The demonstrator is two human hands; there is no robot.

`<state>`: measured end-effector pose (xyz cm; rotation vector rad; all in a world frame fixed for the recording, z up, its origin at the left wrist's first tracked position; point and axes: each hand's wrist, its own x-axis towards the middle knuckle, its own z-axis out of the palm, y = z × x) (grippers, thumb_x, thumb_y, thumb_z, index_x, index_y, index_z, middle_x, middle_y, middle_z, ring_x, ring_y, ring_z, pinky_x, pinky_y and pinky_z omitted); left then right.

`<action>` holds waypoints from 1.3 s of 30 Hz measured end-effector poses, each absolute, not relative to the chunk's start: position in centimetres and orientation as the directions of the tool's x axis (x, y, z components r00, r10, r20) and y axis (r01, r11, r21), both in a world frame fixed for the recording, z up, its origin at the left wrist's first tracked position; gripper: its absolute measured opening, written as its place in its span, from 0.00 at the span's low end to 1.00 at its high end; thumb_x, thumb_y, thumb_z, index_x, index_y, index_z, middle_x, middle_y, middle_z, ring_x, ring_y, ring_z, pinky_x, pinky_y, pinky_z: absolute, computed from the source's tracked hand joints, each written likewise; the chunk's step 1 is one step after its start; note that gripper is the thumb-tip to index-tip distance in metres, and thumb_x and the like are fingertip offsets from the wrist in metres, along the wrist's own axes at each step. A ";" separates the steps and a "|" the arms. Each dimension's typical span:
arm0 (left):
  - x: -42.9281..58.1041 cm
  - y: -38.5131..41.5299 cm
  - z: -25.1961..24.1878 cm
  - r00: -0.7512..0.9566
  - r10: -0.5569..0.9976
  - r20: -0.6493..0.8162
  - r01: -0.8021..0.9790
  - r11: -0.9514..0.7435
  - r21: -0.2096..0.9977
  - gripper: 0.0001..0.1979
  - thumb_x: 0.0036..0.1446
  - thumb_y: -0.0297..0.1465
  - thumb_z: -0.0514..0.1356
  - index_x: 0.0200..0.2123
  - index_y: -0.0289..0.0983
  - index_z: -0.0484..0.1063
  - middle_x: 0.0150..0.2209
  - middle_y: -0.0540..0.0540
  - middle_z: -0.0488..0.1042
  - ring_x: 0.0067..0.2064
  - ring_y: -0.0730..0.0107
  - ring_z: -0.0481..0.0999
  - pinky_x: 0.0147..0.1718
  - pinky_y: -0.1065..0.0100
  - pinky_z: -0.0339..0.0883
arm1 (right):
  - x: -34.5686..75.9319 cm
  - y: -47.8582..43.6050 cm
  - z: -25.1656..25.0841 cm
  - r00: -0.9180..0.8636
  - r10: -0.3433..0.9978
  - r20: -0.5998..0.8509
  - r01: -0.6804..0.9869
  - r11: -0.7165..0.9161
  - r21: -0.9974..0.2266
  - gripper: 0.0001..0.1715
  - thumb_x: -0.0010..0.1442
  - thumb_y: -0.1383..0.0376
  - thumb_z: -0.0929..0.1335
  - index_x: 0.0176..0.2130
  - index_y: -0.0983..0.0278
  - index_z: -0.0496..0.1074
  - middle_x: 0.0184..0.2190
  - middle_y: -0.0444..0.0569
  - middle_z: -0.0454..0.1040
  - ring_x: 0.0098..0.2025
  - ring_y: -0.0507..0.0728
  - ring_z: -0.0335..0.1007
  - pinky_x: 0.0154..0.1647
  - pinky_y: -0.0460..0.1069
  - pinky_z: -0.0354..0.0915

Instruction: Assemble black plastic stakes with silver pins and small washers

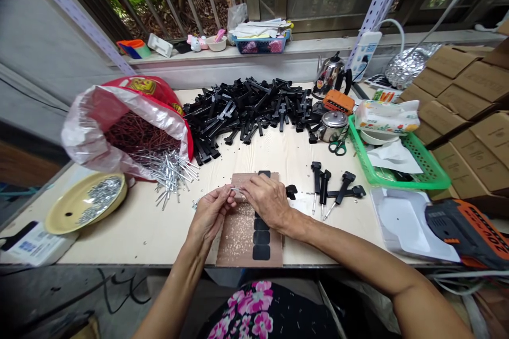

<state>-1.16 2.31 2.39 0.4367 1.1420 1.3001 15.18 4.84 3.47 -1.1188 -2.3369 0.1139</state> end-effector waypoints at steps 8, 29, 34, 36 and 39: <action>-1.3 2.4 1.9 -0.129 0.910 -0.393 -0.462 0.296 0.836 0.17 0.39 0.34 0.72 0.31 0.29 0.77 0.23 0.50 0.73 0.22 0.82 0.69 0.24 0.77 0.66 | 15.2 5.0 3.1 -0.548 0.680 0.487 0.692 0.696 -0.192 0.10 0.65 0.66 0.62 0.36 0.64 0.73 0.32 0.47 0.72 0.35 0.53 0.63 0.33 0.48 0.55; -1.8 2.3 2.6 -0.084 0.947 -0.311 -0.167 0.294 0.941 0.16 0.43 0.39 0.69 0.28 0.31 0.77 0.20 0.49 0.72 0.22 0.76 0.68 0.23 0.74 0.64 | 15.9 5.4 2.8 -0.592 0.743 0.312 0.537 0.652 -0.536 0.13 0.67 0.65 0.59 0.38 0.67 0.69 0.34 0.50 0.68 0.33 0.52 0.65 0.32 0.46 0.62; -2.0 2.5 2.4 -0.058 0.960 -0.273 -0.087 0.268 0.960 0.14 0.47 0.38 0.67 0.27 0.31 0.76 0.21 0.49 0.71 0.22 0.76 0.69 0.24 0.74 0.64 | 15.8 5.4 2.9 -0.568 0.807 0.162 0.436 0.462 -0.772 0.15 0.67 0.60 0.60 0.35 0.66 0.70 0.27 0.44 0.67 0.30 0.50 0.63 0.31 0.45 0.62; -2.1 2.6 2.3 -0.034 0.959 -0.283 -0.093 0.278 0.956 0.14 0.47 0.38 0.67 0.28 0.31 0.76 0.22 0.48 0.72 0.22 0.76 0.69 0.24 0.74 0.64 | 15.8 5.3 2.8 -0.564 0.798 0.212 0.431 0.504 -0.749 0.11 0.65 0.61 0.63 0.39 0.65 0.71 0.31 0.45 0.68 0.33 0.51 0.64 0.35 0.46 0.63; -2.0 2.6 2.2 -0.017 0.949 -0.314 -0.129 0.309 0.942 0.15 0.46 0.38 0.68 0.27 0.30 0.76 0.23 0.47 0.73 0.22 0.77 0.68 0.24 0.74 0.65 | 15.9 4.9 2.7 -0.545 0.789 0.283 0.478 0.570 -0.668 0.09 0.64 0.66 0.63 0.42 0.66 0.71 0.34 0.48 0.68 0.36 0.51 0.65 0.37 0.46 0.64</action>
